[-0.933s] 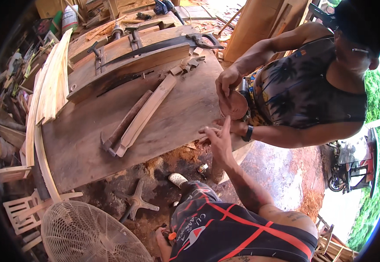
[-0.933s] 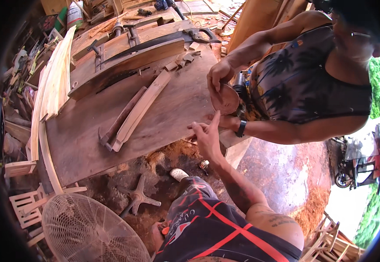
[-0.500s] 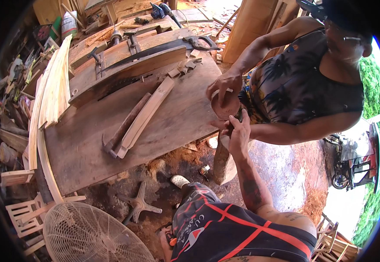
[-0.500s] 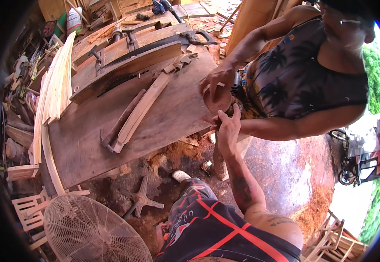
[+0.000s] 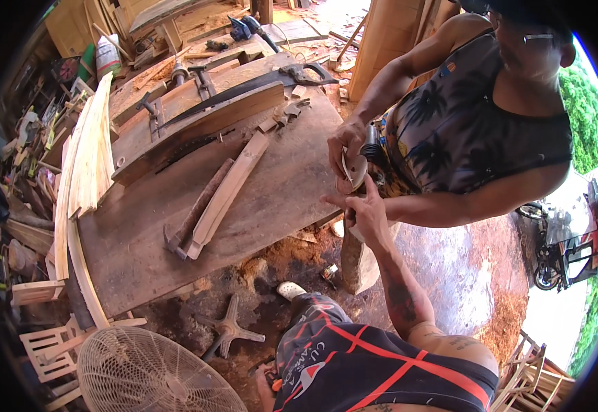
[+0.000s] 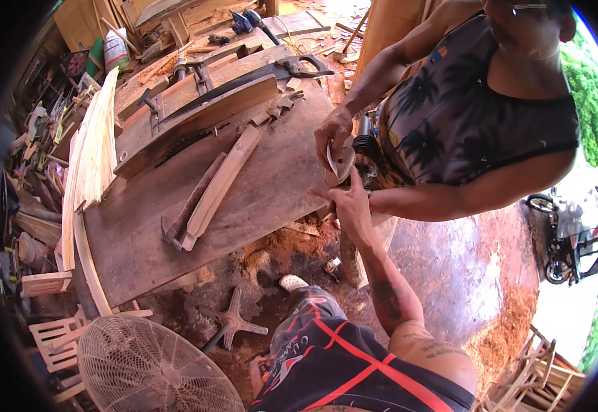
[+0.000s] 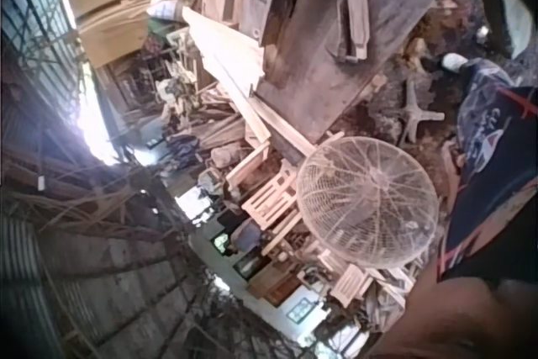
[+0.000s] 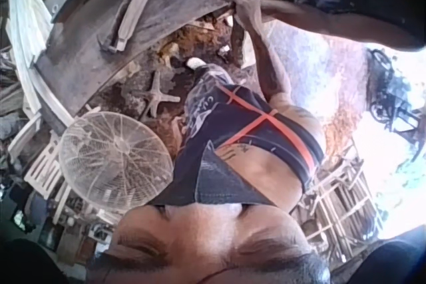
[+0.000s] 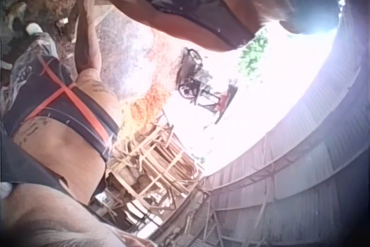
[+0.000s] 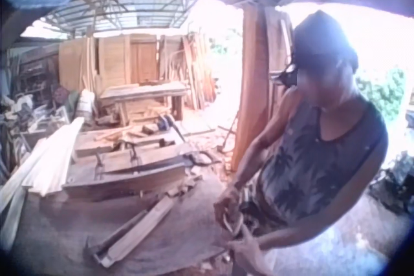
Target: The person positions wooden pieces against a wooden frame, talks with a coworker, and hammers the wooden pieces onto the structure using a hammer.
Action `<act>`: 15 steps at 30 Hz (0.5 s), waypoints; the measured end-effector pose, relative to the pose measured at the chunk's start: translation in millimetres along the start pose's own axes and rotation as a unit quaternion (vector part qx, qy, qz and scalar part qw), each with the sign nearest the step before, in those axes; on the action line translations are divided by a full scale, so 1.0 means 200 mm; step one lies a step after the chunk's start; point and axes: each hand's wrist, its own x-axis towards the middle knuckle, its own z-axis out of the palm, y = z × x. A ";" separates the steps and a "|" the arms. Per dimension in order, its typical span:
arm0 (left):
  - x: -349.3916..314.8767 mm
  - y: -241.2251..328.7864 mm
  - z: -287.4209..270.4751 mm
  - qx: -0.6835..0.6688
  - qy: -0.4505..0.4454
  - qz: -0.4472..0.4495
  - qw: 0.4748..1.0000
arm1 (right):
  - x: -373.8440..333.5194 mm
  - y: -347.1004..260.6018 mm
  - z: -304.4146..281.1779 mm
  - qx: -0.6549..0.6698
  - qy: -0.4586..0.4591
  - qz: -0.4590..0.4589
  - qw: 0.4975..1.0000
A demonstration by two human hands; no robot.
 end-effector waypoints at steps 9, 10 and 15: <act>-0.14 -0.03 0.11 -0.108 0.061 -0.091 0.988 | -0.04 0.14 0.05 -0.015 -0.013 0.022 1.000; -0.16 -0.02 0.14 -0.113 0.064 -0.088 0.988 | -0.04 0.14 0.06 -0.011 -0.011 0.015 1.000; -0.30 -0.03 0.23 -0.136 0.070 -0.070 0.986 | -0.10 0.13 0.14 0.016 0.037 0.013 0.999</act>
